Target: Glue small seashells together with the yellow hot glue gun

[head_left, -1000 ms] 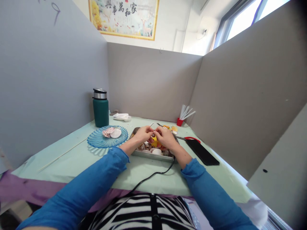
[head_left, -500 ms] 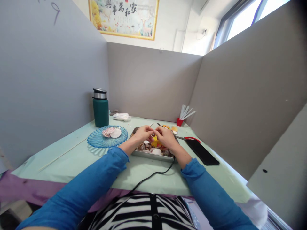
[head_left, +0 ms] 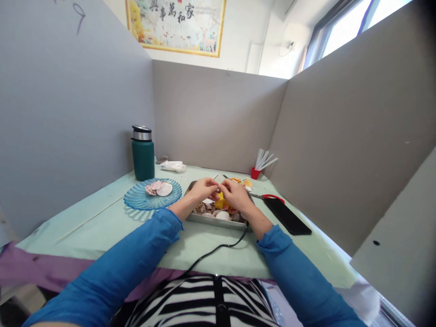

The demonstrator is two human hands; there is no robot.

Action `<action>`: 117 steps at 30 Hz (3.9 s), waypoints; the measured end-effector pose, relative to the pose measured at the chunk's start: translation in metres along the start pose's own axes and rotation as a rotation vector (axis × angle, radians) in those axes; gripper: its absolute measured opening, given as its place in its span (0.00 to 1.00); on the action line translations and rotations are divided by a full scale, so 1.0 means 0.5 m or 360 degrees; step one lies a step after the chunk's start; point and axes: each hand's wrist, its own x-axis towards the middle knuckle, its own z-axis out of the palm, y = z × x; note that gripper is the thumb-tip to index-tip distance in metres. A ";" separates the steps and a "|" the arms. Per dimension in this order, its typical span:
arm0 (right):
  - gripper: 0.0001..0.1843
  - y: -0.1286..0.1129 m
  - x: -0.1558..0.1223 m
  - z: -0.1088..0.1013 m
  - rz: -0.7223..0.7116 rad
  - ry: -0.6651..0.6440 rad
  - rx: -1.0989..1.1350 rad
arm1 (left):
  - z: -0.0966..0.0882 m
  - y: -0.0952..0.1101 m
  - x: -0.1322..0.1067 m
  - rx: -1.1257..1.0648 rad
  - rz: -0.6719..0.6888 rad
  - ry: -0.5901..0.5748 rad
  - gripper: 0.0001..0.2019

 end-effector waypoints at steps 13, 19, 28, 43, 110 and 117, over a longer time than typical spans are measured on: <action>0.13 0.000 0.000 -0.002 -0.0003 0.0004 -0.0019 | -0.003 -0.008 0.005 -0.0052 0.0034 -0.0040 0.06; 0.12 -0.002 0.000 -0.002 -0.0003 -0.0008 -0.0017 | -0.004 -0.010 0.007 -0.0073 0.0057 -0.0053 0.07; 0.12 0.001 -0.001 -0.001 -0.0013 0.0008 0.0006 | -0.003 -0.005 0.003 -0.0047 0.0052 -0.0028 0.05; 0.13 0.002 -0.001 0.000 -0.0034 0.0007 0.0011 | -0.004 -0.009 0.004 -0.0073 0.0055 -0.0036 0.07; 0.12 0.007 0.001 0.005 -0.0042 -0.0028 -0.0041 | 0.003 -0.003 0.000 0.0044 0.0017 -0.0006 0.04; 0.12 0.006 0.002 0.003 -0.0045 -0.0014 -0.0006 | 0.000 -0.006 0.005 -0.0071 -0.0011 0.0012 0.06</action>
